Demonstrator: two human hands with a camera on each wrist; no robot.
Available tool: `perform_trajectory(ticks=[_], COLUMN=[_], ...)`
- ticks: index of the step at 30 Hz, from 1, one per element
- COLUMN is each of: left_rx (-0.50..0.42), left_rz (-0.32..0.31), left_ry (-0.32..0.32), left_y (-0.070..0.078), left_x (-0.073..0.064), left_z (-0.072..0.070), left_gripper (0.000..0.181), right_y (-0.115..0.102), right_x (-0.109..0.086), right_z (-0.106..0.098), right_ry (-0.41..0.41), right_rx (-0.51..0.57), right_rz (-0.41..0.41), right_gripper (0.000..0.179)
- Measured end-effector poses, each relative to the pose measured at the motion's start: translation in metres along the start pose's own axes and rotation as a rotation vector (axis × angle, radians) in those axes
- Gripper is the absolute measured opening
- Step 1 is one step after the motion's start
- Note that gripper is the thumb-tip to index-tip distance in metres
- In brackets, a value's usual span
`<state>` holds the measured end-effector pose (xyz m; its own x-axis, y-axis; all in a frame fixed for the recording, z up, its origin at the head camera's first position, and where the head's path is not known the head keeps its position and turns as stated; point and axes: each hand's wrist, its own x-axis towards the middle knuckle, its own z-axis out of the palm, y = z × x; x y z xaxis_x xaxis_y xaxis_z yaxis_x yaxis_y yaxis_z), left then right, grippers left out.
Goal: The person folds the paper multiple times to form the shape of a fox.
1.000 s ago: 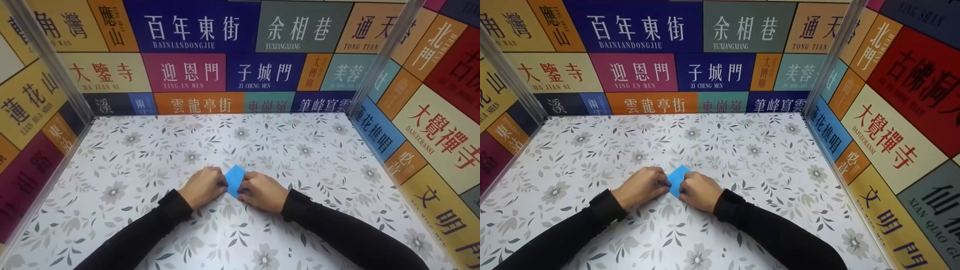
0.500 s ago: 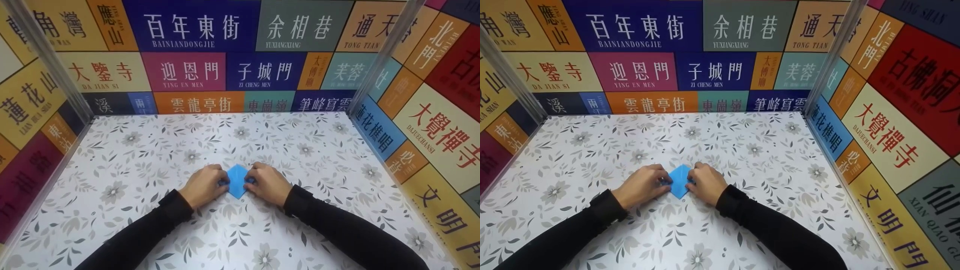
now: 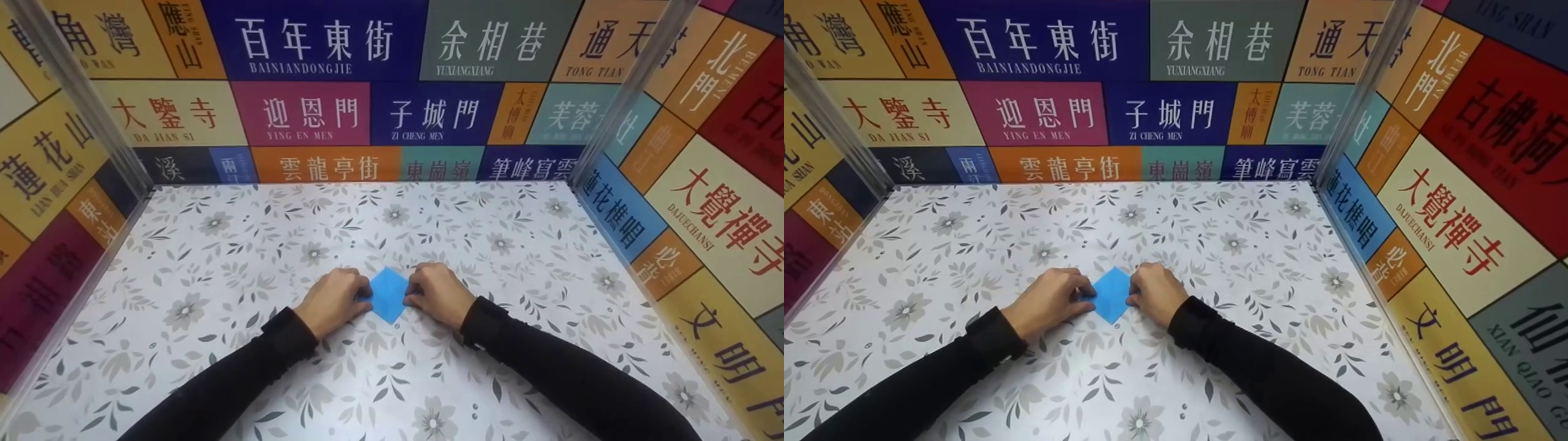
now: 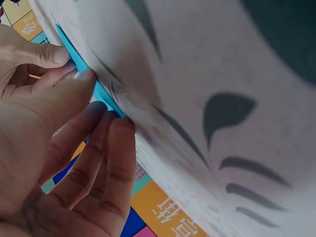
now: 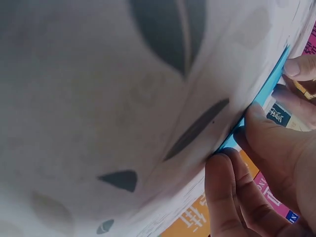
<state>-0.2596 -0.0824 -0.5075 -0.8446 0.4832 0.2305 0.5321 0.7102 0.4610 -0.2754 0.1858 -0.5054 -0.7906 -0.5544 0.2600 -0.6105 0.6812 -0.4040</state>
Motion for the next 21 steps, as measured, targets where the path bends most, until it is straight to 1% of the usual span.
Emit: perform_trajectory(ticks=[7,13,17,21], left_rx=[-0.024,-0.044,-0.034,-0.033], left_rz=[-0.028,-0.050,-0.045,-0.050], left_ry=[0.016,0.000,-0.006,0.007], left_y=[-0.003,0.000,0.001,0.002], left_x=[0.002,0.001,0.000,-0.002], left_z=[0.000,-0.002,-0.003,-0.006], left_gripper=[0.010,0.008,0.007,0.009], right_y=[0.007,0.015,0.018,0.020], right_x=[0.005,0.005,0.003,0.002], right_z=[-0.001,-0.006,-0.011,-0.015], right_ry=[-0.002,-0.001,-0.006,-0.019], right_rx=[-0.014,0.018,0.043,0.075], right_rz=[0.053,0.102,0.106,0.108], right_gripper=[0.014,0.013,0.013,0.014])
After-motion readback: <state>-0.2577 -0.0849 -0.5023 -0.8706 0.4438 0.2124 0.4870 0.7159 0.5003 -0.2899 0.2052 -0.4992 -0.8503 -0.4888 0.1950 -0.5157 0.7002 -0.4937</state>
